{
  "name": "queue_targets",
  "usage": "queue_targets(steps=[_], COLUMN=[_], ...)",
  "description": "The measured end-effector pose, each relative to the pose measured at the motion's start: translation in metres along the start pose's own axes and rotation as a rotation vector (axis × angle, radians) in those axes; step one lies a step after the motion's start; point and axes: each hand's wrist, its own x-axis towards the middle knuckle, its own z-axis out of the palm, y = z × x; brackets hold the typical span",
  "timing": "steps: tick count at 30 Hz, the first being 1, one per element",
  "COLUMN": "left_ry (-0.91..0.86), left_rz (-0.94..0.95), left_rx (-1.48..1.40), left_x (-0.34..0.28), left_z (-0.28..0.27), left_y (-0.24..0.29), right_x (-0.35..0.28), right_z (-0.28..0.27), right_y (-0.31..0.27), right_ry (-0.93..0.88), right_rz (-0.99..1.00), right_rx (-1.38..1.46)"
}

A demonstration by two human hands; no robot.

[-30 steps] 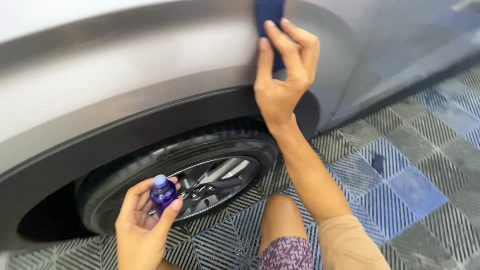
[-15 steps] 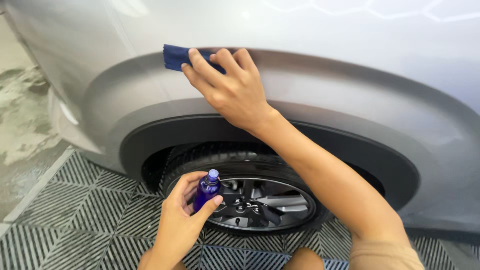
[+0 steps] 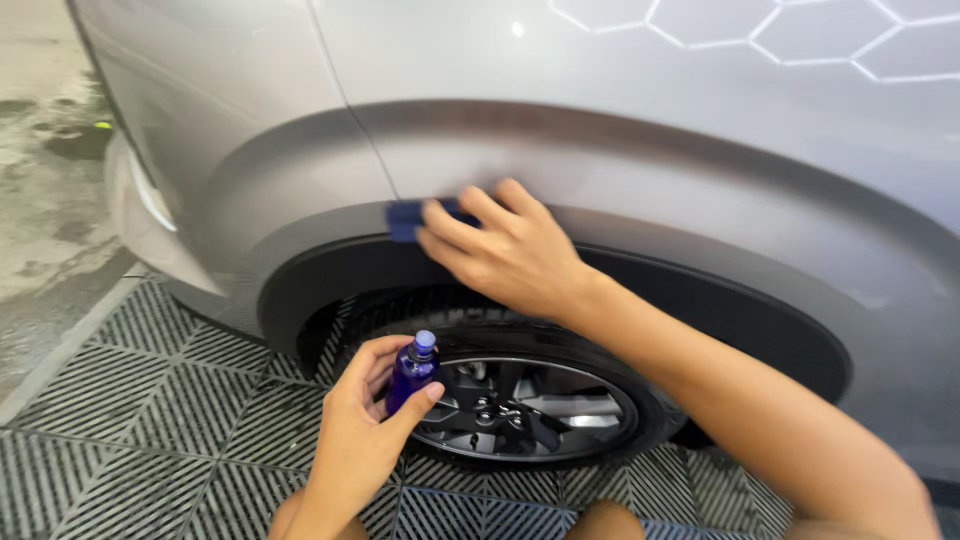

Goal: The person wipes the lower side panels and wheel arch of a silver car with a gray cloth, then applies liquid from a small blue bottle onto a blue sponge and scrubs the front bumper and wheel arch area.

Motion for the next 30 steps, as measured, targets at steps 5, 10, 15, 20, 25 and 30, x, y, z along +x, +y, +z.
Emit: queue_targets(steps=[5,10,15,20,25,30], left_ry=[-0.045,-0.068,-0.094,-0.080,-0.046,-0.047], left_rz=[0.037,-0.036,0.008,-0.038,0.034,0.025], left_rx=[-0.042,0.006,0.022,0.018,-0.037,0.005], left_x=[0.003,0.008,0.010,0.001,-0.003,0.002], left_z=[0.013,0.025,0.037,0.033,0.025,0.025], left_y=[-0.004,-0.007,-0.003,-0.003,-0.015,-0.022], right_x=[-0.035,-0.182,-0.231,-0.123,0.011,-0.019], right_z=[0.014,-0.037,-0.069,-0.018,0.030,0.009], right_y=[0.002,0.021,0.029,0.004,-0.020,0.006], right_ry=[0.039,0.064,0.049,0.143,0.231,0.336], right_rz=[0.055,0.330,0.445,0.392,0.508,0.654], right_rx=[0.007,-0.175,-0.282,-0.110,0.109,0.114])
